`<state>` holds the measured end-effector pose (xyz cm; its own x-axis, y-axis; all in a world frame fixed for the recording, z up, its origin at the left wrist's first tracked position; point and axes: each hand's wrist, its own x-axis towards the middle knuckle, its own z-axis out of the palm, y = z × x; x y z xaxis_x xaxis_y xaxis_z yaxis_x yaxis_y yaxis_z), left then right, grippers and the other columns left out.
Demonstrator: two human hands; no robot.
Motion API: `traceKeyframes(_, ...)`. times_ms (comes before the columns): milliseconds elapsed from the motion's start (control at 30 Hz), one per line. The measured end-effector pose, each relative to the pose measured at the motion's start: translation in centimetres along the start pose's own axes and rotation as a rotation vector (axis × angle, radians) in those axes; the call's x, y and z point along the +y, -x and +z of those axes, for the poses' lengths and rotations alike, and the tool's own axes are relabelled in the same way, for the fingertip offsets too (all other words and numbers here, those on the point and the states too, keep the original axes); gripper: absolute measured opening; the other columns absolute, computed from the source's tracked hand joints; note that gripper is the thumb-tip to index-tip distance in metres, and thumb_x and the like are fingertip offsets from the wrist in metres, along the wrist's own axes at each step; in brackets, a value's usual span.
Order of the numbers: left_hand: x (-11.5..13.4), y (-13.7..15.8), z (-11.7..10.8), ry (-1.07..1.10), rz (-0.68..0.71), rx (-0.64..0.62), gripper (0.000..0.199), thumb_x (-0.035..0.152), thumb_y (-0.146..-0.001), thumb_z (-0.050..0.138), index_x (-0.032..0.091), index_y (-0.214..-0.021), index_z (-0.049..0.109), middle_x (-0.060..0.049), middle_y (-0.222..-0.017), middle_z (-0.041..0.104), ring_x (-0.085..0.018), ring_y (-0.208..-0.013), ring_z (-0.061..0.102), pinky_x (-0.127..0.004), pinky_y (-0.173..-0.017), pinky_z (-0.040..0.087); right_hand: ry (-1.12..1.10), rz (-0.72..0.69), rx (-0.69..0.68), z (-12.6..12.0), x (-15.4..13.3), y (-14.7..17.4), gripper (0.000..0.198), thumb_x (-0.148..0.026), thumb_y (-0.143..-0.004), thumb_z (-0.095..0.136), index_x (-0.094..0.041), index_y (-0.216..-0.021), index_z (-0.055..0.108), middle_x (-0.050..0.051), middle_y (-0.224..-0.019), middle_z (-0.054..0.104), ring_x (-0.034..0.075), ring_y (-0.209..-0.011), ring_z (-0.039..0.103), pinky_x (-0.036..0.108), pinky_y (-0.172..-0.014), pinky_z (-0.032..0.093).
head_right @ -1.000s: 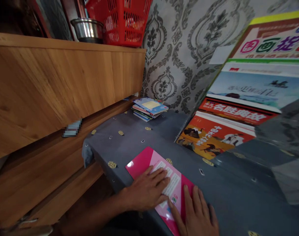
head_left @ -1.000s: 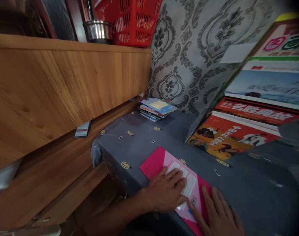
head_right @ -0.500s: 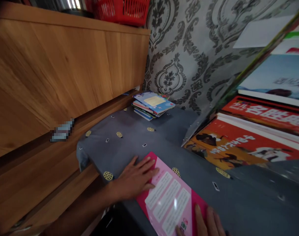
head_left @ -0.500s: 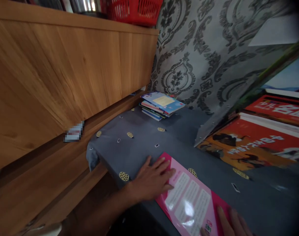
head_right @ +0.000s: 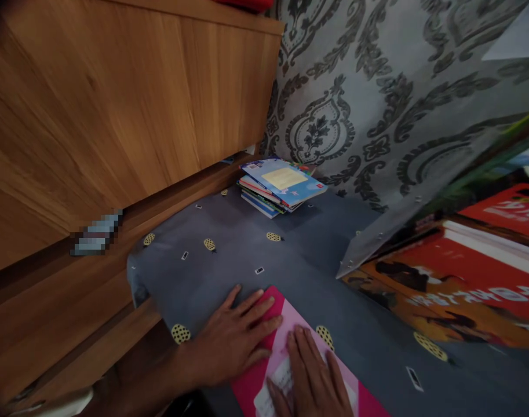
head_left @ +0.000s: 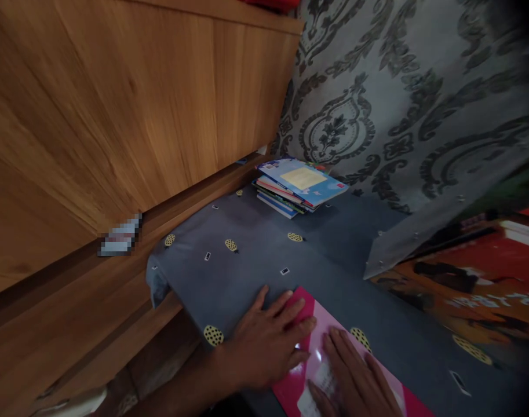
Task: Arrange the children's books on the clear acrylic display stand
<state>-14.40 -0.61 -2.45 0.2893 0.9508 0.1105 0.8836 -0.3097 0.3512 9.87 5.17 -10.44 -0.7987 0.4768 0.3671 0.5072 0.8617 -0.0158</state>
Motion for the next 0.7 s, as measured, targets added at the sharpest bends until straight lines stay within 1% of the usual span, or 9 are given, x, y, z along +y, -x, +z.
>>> traceKeyframes(67,0.0,0.0,0.1,0.01,0.0,0.017,0.052,0.046,-0.106,0.029,0.023,-0.152,0.036,-0.009,-0.161,0.038,-0.028,-0.152,0.028,-0.058,-0.123,0.024,-0.004,-0.007,0.017,0.0,-0.1,-1.6,0.078,-0.052,-0.098,0.044,-0.015,-0.161,0.019,0.017,-0.153,0.048,0.035,-0.132,0.056,0.053,-0.107,0.045)
traceKeyframes(133,0.0,0.0,0.2,0.012,-0.005,0.016,0.052,0.045,-0.106,0.028,0.023,-0.152,0.035,-0.01,-0.16,0.039,-0.028,-0.152,0.027,-0.058,-0.123,0.024,-0.009,-0.012,0.023,-0.1,0.0,-2.6,0.081,-0.056,-0.097,0.043,-0.015,-0.162,0.015,0.017,-0.154,0.047,0.035,-0.134,0.054,0.053,-0.109,0.043)
traceKeyframes(200,0.0,0.0,0.3,0.003,-0.013,0.015,0.052,0.045,-0.106,0.028,0.022,-0.152,0.035,-0.009,-0.16,0.039,-0.028,-0.153,0.026,-0.058,-0.123,0.024,-0.012,-0.001,0.01,-0.2,0.3,-3.0,0.083,-0.058,-0.098,0.042,-0.015,-0.162,0.013,0.018,-0.154,0.046,0.034,-0.135,0.053,0.053,-0.109,0.043)
traceKeyframes(300,0.0,-0.1,0.5,-0.023,-0.019,0.016,0.051,0.044,-0.106,0.03,0.023,-0.152,0.037,-0.009,-0.161,0.038,-0.028,-0.152,0.027,-0.058,-0.123,0.025,-0.027,0.046,-0.025,0.1,0.5,-3.1,0.08,-0.06,-0.098,0.038,-0.016,-0.162,0.017,0.017,-0.156,0.044,0.034,-0.136,0.052,0.052,-0.108,0.044)
traceKeyframes(367,0.0,-0.1,0.6,-0.047,-0.005,0.016,0.051,0.044,-0.105,0.032,0.023,-0.151,0.038,-0.009,-0.161,0.038,-0.027,-0.152,0.028,-0.058,-0.122,0.026,-0.028,0.069,-0.016,0.3,0.3,-3.1,0.078,-0.059,-0.099,0.035,-0.016,-0.162,0.018,0.017,-0.156,0.044,0.034,-0.137,0.051,0.053,-0.107,0.044)
traceKeyframes(433,0.0,0.0,0.7,-0.071,0.003,0.02,0.051,0.044,-0.105,0.033,0.023,-0.151,0.039,-0.008,-0.16,0.04,-0.027,-0.152,0.028,-0.057,-0.122,0.027,-0.012,0.082,0.017,0.2,-0.1,-3.2,0.076,-0.056,-0.101,0.033,-0.016,-0.162,0.014,0.017,-0.155,0.045,0.034,-0.137,0.051,0.054,-0.108,0.043)
traceKeyframes(533,0.0,0.1,1.1,-0.118,0.001,0.04,0.05,0.044,-0.105,0.035,0.026,-0.151,0.039,-0.006,-0.159,0.042,-0.025,-0.151,0.03,-0.055,-0.122,0.028,0.009,0.093,0.014,-0.7,-0.4,-3.0,0.076,-0.051,-0.102,0.035,-0.016,-0.162,0.005,0.017,-0.153,0.048,0.031,-0.137,0.051,0.054,-0.108,0.042)
traceKeyframes(633,-0.4,0.1,2.0,-0.187,0.038,0.089,0.049,0.041,-0.105,0.037,0.028,-0.152,0.038,-0.004,-0.158,0.044,-0.026,-0.149,0.034,-0.055,-0.121,0.029,0.008,0.131,-0.051,-2.3,0.2,-2.0,0.079,-0.048,-0.102,0.041,-0.018,-0.162,0.0,0.016,-0.155,0.046,0.03,-0.139,0.05,0.052,-0.109,0.044)
traceKeyframes(700,-0.8,0.0,2.7,-0.243,0.085,0.139,0.049,0.039,-0.104,0.038,0.028,-0.152,0.039,-0.005,-0.156,0.046,-0.026,-0.148,0.037,-0.055,-0.12,0.03,-0.013,0.172,-0.101,-3.4,0.6,-1.2,0.079,-0.047,-0.102,0.044,-0.02,-0.162,0.001,0.015,-0.156,0.043,0.029,-0.142,0.047,0.052,-0.111,0.043)
